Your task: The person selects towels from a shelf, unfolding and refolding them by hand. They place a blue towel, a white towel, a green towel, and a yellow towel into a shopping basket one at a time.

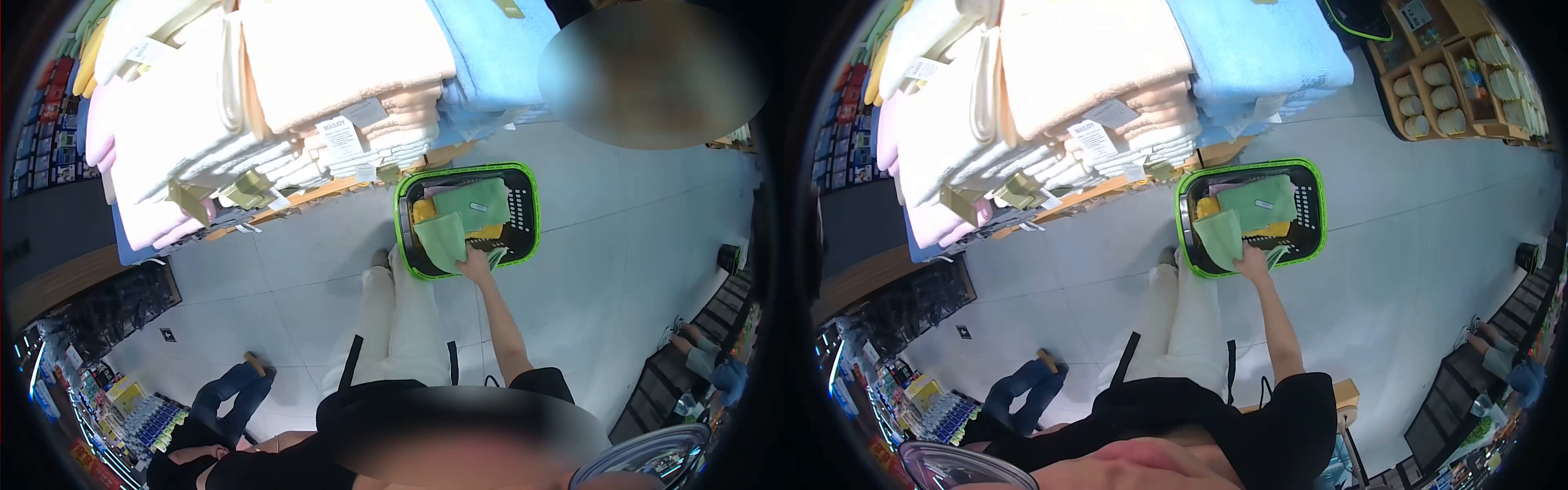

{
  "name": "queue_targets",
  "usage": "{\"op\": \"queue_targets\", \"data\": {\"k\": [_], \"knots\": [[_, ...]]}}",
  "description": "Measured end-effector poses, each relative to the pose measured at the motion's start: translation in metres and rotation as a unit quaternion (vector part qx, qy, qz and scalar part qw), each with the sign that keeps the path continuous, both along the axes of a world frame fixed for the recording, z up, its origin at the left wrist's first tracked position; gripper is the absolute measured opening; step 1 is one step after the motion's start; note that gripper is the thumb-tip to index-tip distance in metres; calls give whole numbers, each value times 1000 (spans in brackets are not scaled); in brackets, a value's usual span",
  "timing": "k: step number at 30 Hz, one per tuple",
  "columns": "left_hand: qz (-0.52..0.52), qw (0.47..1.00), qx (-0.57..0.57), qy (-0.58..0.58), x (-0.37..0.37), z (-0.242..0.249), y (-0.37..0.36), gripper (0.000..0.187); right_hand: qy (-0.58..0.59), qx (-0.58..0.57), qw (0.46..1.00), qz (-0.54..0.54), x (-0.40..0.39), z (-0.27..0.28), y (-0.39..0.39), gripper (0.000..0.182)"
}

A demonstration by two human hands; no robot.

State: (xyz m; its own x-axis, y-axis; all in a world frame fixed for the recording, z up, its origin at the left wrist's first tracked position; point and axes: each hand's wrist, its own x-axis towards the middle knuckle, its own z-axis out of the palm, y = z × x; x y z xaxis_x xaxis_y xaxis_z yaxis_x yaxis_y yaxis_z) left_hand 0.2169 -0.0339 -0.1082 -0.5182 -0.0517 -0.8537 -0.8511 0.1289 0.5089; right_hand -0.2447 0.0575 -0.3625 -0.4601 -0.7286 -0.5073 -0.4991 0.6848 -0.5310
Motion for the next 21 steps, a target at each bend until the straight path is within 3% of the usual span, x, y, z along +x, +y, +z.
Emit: {"op": "queue_targets", "data": {"k": [2,6,9,12,15,18,20,21], "knots": [[-46,997,36,57,17,12,-2,8,-32,-78,996,-38,-4,83,-9,47],[-114,975,114,153,53,34,0,8,-198,-181,956,-120,1,194,-27,45],[-127,962,138,198,72,42,5,8,-342,-223,888,-213,9,247,-50,40],[-103,968,111,202,88,36,12,8,-479,-248,781,-314,21,295,-76,46],[-55,981,39,181,81,29,3,11,-593,-315,686,-278,42,331,-111,59],[20,986,-16,167,66,52,-28,14,-708,-350,583,-189,56,337,-151,65],[-23,985,-99,137,57,65,-61,16,-767,-373,513,-100,78,366,-188,65],[-45,982,-139,121,51,73,-81,16,-766,-389,503,-91,94,394,-205,63]]}}
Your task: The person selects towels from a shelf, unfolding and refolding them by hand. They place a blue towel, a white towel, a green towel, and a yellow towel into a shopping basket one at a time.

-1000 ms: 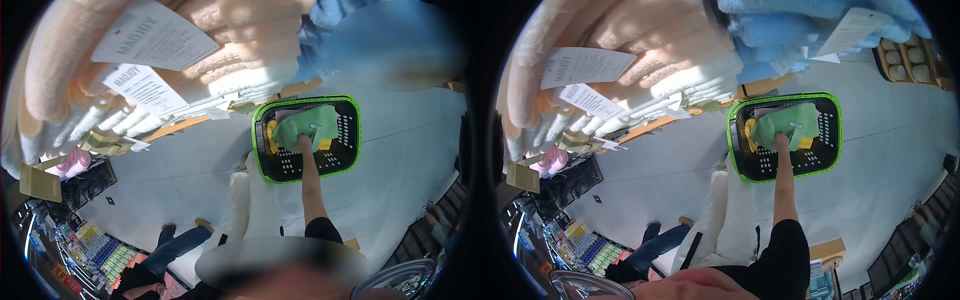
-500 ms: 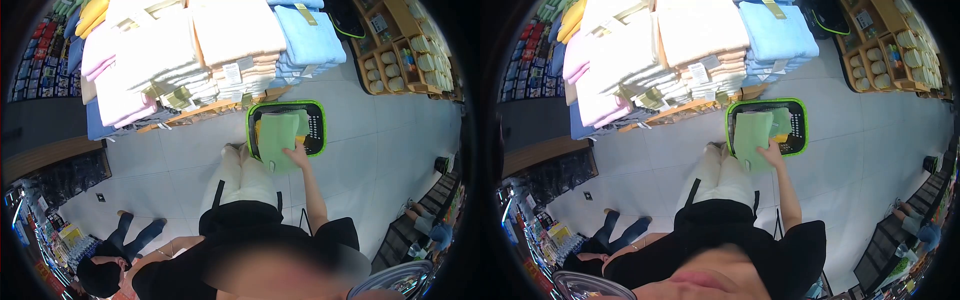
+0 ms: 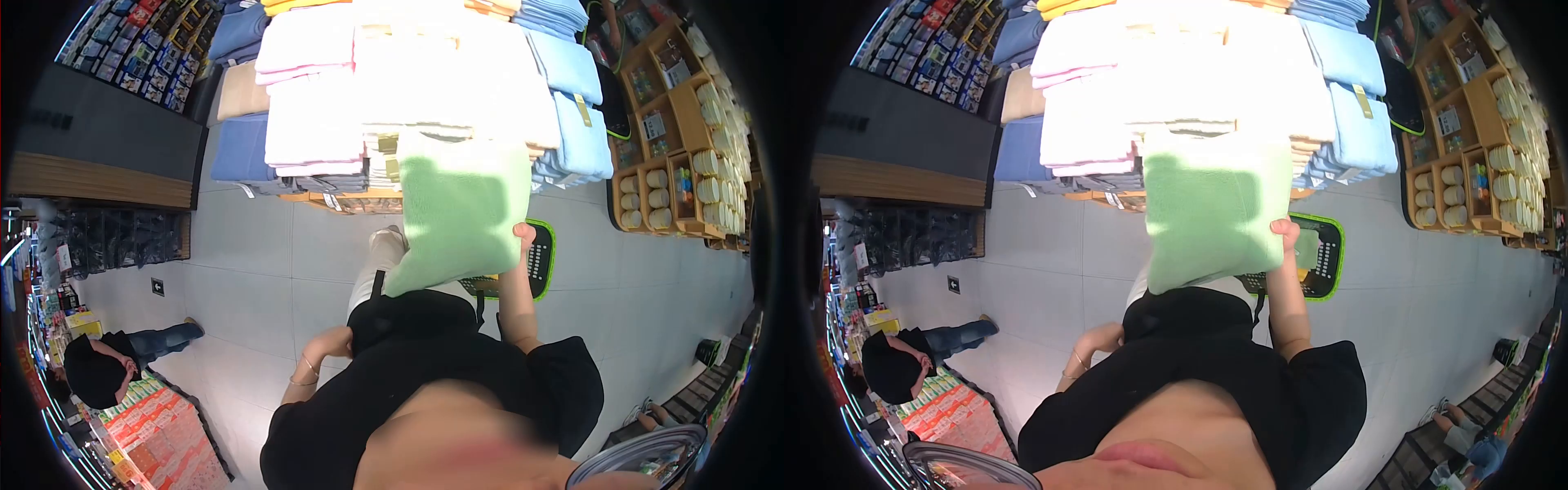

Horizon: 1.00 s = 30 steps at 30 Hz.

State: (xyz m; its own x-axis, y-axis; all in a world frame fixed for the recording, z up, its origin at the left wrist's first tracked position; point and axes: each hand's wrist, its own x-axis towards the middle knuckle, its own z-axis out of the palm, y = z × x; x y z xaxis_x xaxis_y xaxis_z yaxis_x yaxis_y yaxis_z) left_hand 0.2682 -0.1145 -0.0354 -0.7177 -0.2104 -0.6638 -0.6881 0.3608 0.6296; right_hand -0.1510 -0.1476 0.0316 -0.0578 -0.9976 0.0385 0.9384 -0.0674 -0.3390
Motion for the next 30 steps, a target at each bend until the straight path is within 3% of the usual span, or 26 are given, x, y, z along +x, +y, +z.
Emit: {"op": "queue_targets", "data": {"k": [1,2,3,4,5,6,9,12,15,18,21,23,24,27,28,30], "knots": [[35,998,-41,-30,-9,12,-24,16,23,-19,999,10,10,15,-15,60],[182,979,-97,-12,-29,47,-51,20,47,-37,998,19,17,26,-33,56],[366,912,-132,127,-44,75,-70,37,70,-55,996,28,24,38,-48,53],[456,820,-73,338,-59,95,-93,53,109,-32,993,15,36,57,-61,50],[482,723,107,482,-73,125,-111,55,147,-10,989,2,49,77,-74,48],[478,582,281,596,-81,144,-126,56,184,13,983,-14,58,90,-85,45],[332,689,267,586,-88,130,-160,54,383,84,917,-78,65,102,-117,39],[310,840,53,442,-99,148,-182,53,284,82,953,-73,61,114,-121,50],[360,772,229,472,-94,138,-195,60,198,-36,979,-25,49,78,-110,64],[297,777,283,478,-89,123,-212,53,347,29,936,-50,58,68,-98,74],[159,827,267,469,-87,107,-230,58,387,84,913,-96,61,68,-89,71],[158,792,249,535,-96,115,-237,62,435,42,892,-113,57,66,-83,69],[160,772,238,567,-99,119,-238,65,457,21,881,-118,54,65,-81,68],[307,707,304,560,-110,128,-245,69,526,-25,847,-76,52,89,-83,62],[330,701,273,571,-113,128,-248,68,562,-36,821,-94,55,104,-87,57],[243,760,116,592,-115,136,-255,68,568,-70,816,-85,49,114,-94,55]]}}
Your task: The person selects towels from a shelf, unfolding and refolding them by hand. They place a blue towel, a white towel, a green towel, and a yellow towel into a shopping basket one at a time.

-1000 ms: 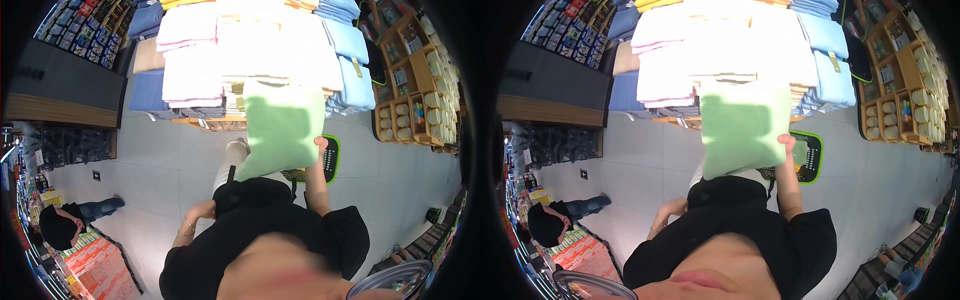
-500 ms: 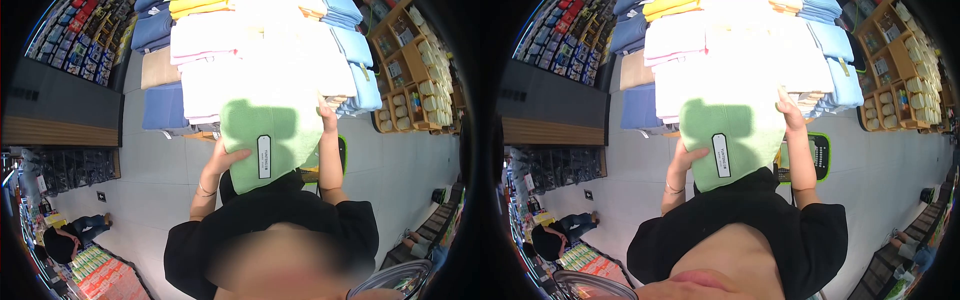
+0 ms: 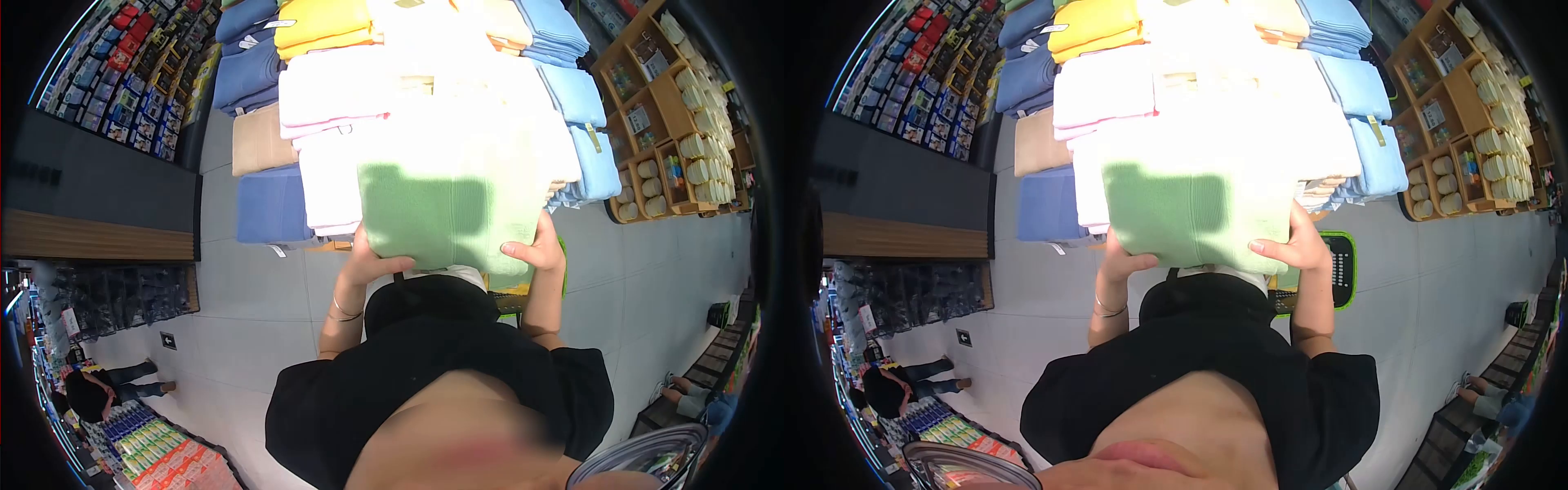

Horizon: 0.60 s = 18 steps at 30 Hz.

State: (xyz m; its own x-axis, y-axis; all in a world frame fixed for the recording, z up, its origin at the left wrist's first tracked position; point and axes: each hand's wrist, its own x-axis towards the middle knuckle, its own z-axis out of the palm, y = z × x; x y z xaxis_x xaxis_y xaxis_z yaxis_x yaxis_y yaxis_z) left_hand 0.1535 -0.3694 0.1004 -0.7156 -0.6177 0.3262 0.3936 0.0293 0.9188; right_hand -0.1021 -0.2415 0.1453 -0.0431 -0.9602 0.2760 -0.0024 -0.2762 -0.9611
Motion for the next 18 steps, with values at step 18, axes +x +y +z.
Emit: {"op": "queue_targets", "data": {"k": [18], "knots": [[222,972,57,48,44,-5,28,44,-50,-89,995,-9,43,-10,-42,44]]}}
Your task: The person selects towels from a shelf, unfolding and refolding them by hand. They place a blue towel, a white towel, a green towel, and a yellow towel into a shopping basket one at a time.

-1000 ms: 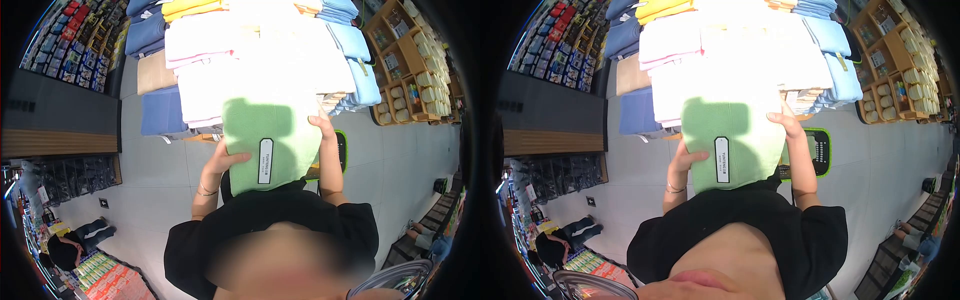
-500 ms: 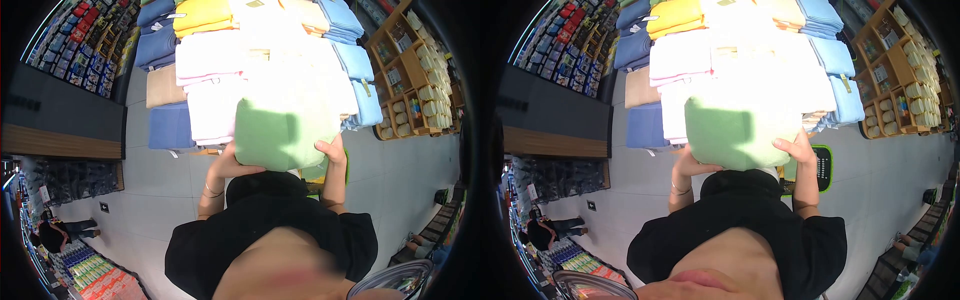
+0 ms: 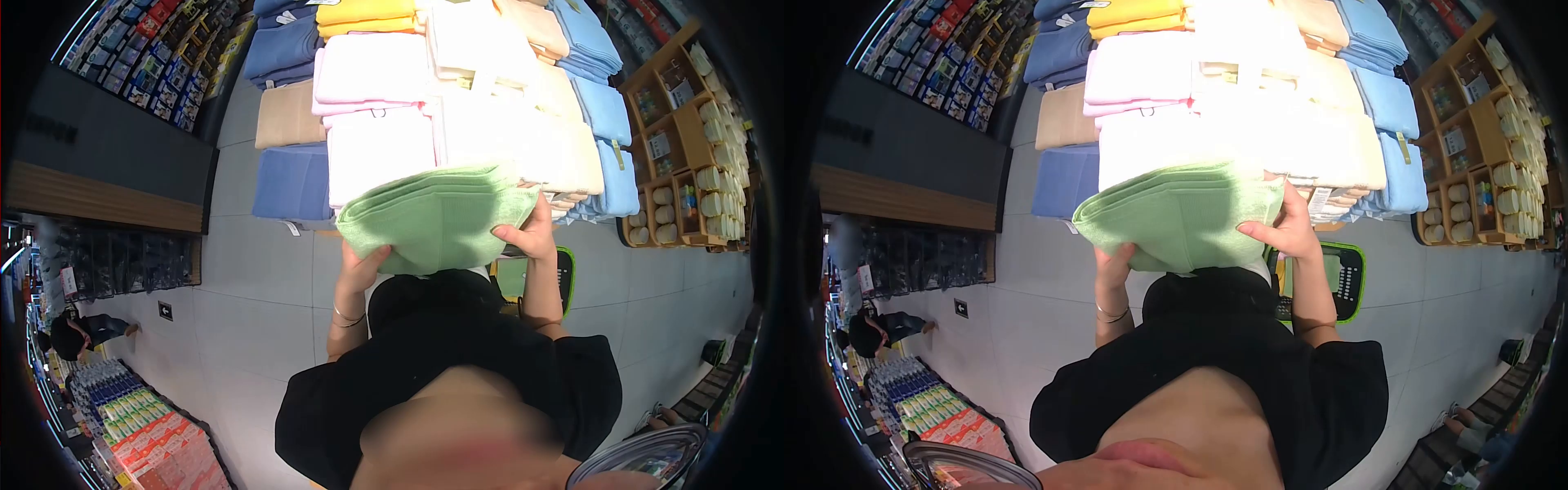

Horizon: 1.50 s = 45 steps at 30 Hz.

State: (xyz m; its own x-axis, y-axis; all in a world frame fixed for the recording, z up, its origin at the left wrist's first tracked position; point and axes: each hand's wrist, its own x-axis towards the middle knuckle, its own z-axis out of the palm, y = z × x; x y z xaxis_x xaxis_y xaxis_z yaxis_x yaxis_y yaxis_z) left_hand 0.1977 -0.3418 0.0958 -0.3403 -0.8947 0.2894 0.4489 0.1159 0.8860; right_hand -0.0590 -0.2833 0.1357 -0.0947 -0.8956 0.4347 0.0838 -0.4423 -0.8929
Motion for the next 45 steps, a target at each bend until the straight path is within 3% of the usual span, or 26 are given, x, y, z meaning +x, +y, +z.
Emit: {"op": "queue_targets", "data": {"k": [4,6,8,9,10,11,13,14,17,18,20,22,23,24,26,28,30,31,32,35,38,41,44,45], "knots": [[-60,998,11,34,12,-10,-2,51,92,-78,992,25,-5,0,-3,27],[-86,996,6,24,15,-6,-4,52,162,-107,981,-1,-7,3,0,28],[-93,996,-10,-6,17,12,-7,50,183,-107,977,-22,-3,8,8,24],[-82,991,-69,-74,19,16,-10,47,193,-108,975,-34,-1,11,10,22],[-71,979,-128,-141,22,19,-13,45,237,-150,959,-39,0,15,8,31],[-61,959,-186,-206,23,22,-13,42,216,-128,967,-38,4,14,10,33],[-30,950,-217,-222,13,33,-9,36,175,-83,980,-36,9,14,16,36],[-14,945,-233,-230,10,35,-7,33,224,-122,966,-50,7,16,15,35],[-3,923,-316,-221,14,28,-13,27,134,-19,990,-36,-2,8,29,30],[-17,932,-283,-224,16,30,-16,31,166,-5,986,-26,-8,4,31,30],[-43,947,-214,-234,20,34,-24,41,107,-24,993,-33,-4,4,28,30],[-138,981,-139,6,5,29,-33,44,83,-47,994,-50,-3,15,21,28],[-181,970,-98,128,-5,25,-37,45,15,-39,998,-56,-3,24,17,26],[-272,935,27,226,-18,23,-38,50,-54,-31,996,-60,-1,32,12,24],[-326,915,107,213,-41,-5,-38,54,-128,-15,988,-88,-5,40,-2,21],[-259,966,13,-1,-54,-109,-43,56,-141,-1,981,-136,-17,44,-25,20],[-284,953,98,-26,-67,-106,-38,62,-68,-43,982,-173,-39,44,-44,21],[-343,909,231,55,-70,-72,-30,66,-29,-65,979,-192,-51,43,-52,22],[-417,832,296,214,-70,-57,-27,71,-60,-66,978,-188,-61,40,-58,23],[-566,683,291,358,-66,-50,-15,75,-155,-18,973,-169,-74,46,-66,27],[-490,734,318,347,-52,-82,-2,62,-278,173,933,-147,-89,37,-74,34],[-385,856,320,129,-47,-49,-1,50,-380,205,896,-107,-85,9,-67,37],[-379,842,368,110,-47,-36,-2,43,-324,206,922,-44,-85,-14,-36,43],[-390,823,390,134,-45,-41,-4,43,-252,212,944,-32,-87,-15,-25,46]]}}
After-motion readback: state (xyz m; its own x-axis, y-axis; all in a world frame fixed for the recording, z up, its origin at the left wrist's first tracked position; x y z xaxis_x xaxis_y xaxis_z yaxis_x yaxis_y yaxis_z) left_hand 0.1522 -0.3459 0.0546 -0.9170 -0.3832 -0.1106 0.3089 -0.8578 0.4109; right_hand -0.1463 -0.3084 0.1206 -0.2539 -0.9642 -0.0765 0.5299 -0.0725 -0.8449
